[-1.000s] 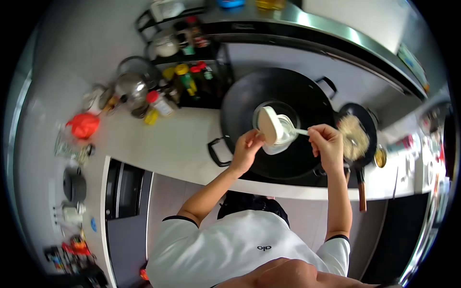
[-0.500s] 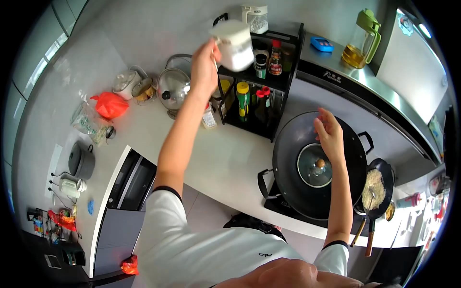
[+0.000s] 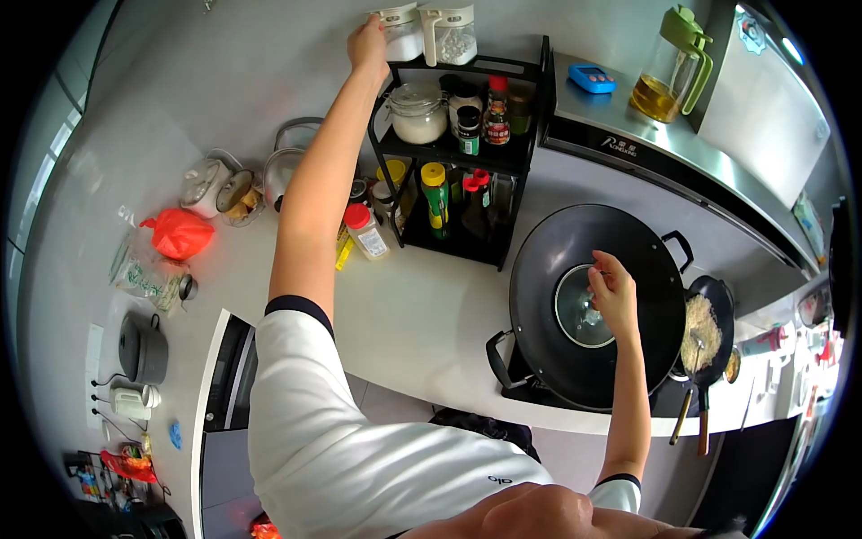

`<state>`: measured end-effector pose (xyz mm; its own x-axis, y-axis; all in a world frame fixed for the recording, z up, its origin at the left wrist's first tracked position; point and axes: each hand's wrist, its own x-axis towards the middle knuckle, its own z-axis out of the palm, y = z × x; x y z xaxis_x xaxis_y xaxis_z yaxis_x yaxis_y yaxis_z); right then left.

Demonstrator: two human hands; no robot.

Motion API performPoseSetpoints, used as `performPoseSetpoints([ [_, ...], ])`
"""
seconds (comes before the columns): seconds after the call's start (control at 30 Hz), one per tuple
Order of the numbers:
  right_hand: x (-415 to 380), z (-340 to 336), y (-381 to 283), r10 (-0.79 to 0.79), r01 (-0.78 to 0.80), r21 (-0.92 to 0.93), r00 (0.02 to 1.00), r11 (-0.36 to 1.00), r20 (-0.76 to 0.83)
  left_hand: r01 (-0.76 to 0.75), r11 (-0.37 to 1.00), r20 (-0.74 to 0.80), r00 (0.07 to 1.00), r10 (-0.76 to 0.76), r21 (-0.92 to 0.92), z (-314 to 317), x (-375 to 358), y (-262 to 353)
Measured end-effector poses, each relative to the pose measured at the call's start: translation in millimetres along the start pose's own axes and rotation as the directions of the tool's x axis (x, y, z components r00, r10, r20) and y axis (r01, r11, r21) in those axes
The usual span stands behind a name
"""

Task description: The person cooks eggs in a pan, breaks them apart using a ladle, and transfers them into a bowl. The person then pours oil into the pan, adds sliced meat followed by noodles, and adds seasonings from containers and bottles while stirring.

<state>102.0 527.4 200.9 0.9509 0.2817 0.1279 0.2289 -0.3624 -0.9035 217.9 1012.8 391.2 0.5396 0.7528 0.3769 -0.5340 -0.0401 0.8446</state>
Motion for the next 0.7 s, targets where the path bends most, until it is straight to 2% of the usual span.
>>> performPoseSetpoints([
  [0.07,-3,0,4,0.026,-0.026,-0.019,1.000,0.999,0.004,0.008,1.000,0.015,1.000,-0.008,0.015,-6,3,-7],
  [0.17,-8,0,7,0.048,-0.048,-0.028,0.999,0.998,0.012,-0.044,0.978,0.094,0.995,0.026,0.201,-17,-5,-6],
  [0.2,-10,0,10,0.049,-0.049,-0.030,0.999,0.998,0.005,-0.261,0.894,0.020,0.962,0.272,0.364,-21,-17,-10],
  [0.23,-12,-1,12,0.050,-0.050,-0.033,0.999,0.998,-0.004,-0.431,0.735,-0.007,0.861,0.509,0.524,-28,-34,-16],
  [0.27,-15,-2,14,0.048,-0.048,-0.020,0.999,0.999,-0.023,-0.539,0.516,0.014,0.701,0.713,0.665,-35,-57,-22],
  [0.3,-18,-4,16,0.042,-0.043,-0.007,0.998,0.999,-0.046,-0.571,0.518,0.100,0.728,0.679,0.637,-46,-97,-25],
  [0.33,-20,-7,18,0.035,-0.035,0.007,0.997,0.999,-0.074,-0.620,0.493,0.146,0.699,0.700,0.610,-58,-138,-41],
  [0.37,-25,-11,20,0.036,-0.036,0.000,0.994,0.999,-0.099,-0.543,0.619,0.163,0.811,0.562,0.567,-64,-185,-59],
  [0.4,-32,-18,22,0.037,-0.039,-0.007,0.991,0.999,-0.127,-0.503,0.632,0.268,0.860,0.435,0.590,-78,-221,-91],
  [0.43,-38,-24,23,0.042,-0.045,-0.014,0.987,0.999,-0.156,-0.430,0.649,0.370,0.898,0.238,0.628,-96,-247,-143],
  [0.47,-46,-32,18,0.116,-0.113,0.030,0.980,0.993,-0.161,-0.330,0.724,0.357,0.926,0.123,0.606,-97,-270,-176],
  [0.5,-53,-43,31,0.087,-0.089,-0.001,0.979,0.996,-0.185,-0.219,0.784,0.345,0.938,0.006,0.581,-93,-287,-202],
  [0.57,-72,-65,30,0.102,-0.108,-0.008,0.957,0.994,-0.272,-0.143,0.740,0.275,0.960,-0.059,0.658,-73,-289,-244],
  [0.6,-83,-80,37,0.074,-0.108,-0.090,0.946,0.990,-0.315,-0.083,0.785,0.274,0.955,-0.113,0.614,-55,-282,-230],
  [0.63,-96,-97,46,-0.023,-0.090,-0.285,0.928,0.954,-0.371,-0.114,0.806,0.285,0.956,-0.070,0.581,-49,-271,-248],
  [0.67,-110,-112,52,-0.037,-0.150,-0.386,0.898,0.910,-0.437,-0.107,0.850,0.216,0.976,-0.009,0.516,-37,-270,-250],
  [0.7,-126,-130,54,-0.053,-0.228,-0.475,0.860,0.850,-0.507,-0.029,0.838,0.180,0.980,-0.083,0.544,-35,-264,-266],
])
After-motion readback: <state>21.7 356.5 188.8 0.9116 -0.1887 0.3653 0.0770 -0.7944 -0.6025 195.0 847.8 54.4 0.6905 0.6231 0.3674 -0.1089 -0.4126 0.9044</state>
